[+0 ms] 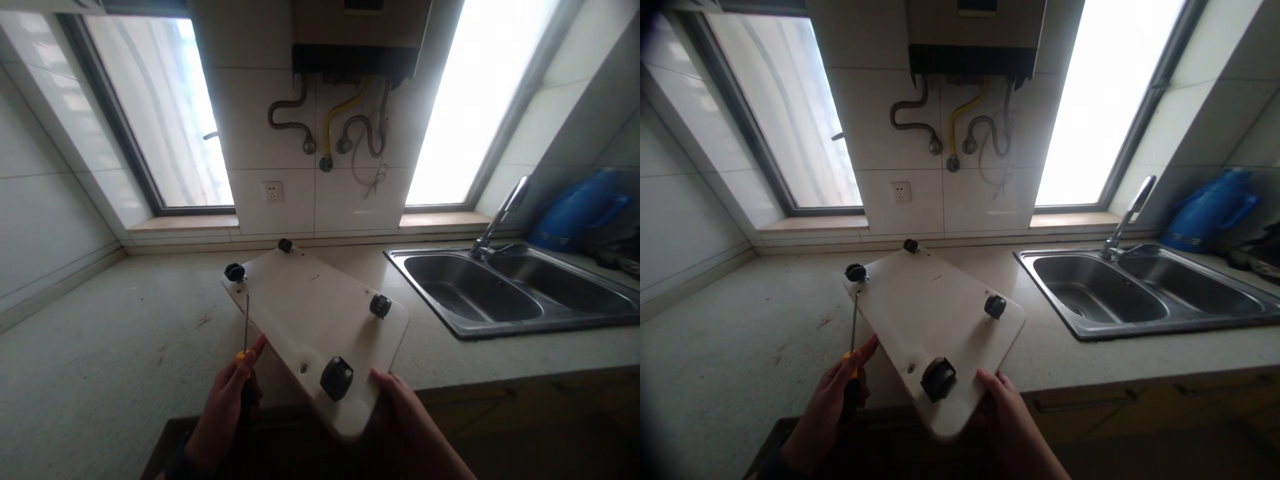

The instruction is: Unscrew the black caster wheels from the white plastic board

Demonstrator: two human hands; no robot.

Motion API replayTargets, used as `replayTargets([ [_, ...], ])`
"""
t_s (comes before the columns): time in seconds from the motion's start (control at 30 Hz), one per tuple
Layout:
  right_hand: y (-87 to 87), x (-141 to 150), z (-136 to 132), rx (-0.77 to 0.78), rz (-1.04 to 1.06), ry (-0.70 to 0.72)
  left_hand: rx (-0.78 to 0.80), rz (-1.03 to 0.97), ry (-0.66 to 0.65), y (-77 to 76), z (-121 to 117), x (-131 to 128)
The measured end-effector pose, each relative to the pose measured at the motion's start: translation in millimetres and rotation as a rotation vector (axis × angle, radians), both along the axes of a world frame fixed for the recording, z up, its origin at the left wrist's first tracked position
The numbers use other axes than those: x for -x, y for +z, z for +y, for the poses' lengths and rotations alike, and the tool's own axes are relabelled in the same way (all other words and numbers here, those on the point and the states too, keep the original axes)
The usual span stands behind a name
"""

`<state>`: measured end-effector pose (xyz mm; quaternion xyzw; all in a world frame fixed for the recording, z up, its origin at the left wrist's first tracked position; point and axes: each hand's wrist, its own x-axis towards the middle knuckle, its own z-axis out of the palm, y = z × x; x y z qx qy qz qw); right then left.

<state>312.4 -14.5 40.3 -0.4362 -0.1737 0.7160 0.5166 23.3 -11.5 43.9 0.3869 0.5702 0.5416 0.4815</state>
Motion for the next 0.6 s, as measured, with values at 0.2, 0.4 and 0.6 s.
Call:
replayTargets([
  [0.2, -0.3, 40.6, -6.7, 0.013, 0.042, 0.139, -0.033, 0.086, -0.054, -1.4, 36.3, 37.5],
  [0.4, -13.9, 97.3, -3.4, -0.022, -0.052, 0.191, -0.032, 0.049, -0.121, 5.4, 78.0, 70.1],
  [0.6, -17.0, 109.6, 8.8, -0.08, -0.189, 0.474, -0.031, 0.11, -0.026, 9.1, 96.5, 76.4],
])
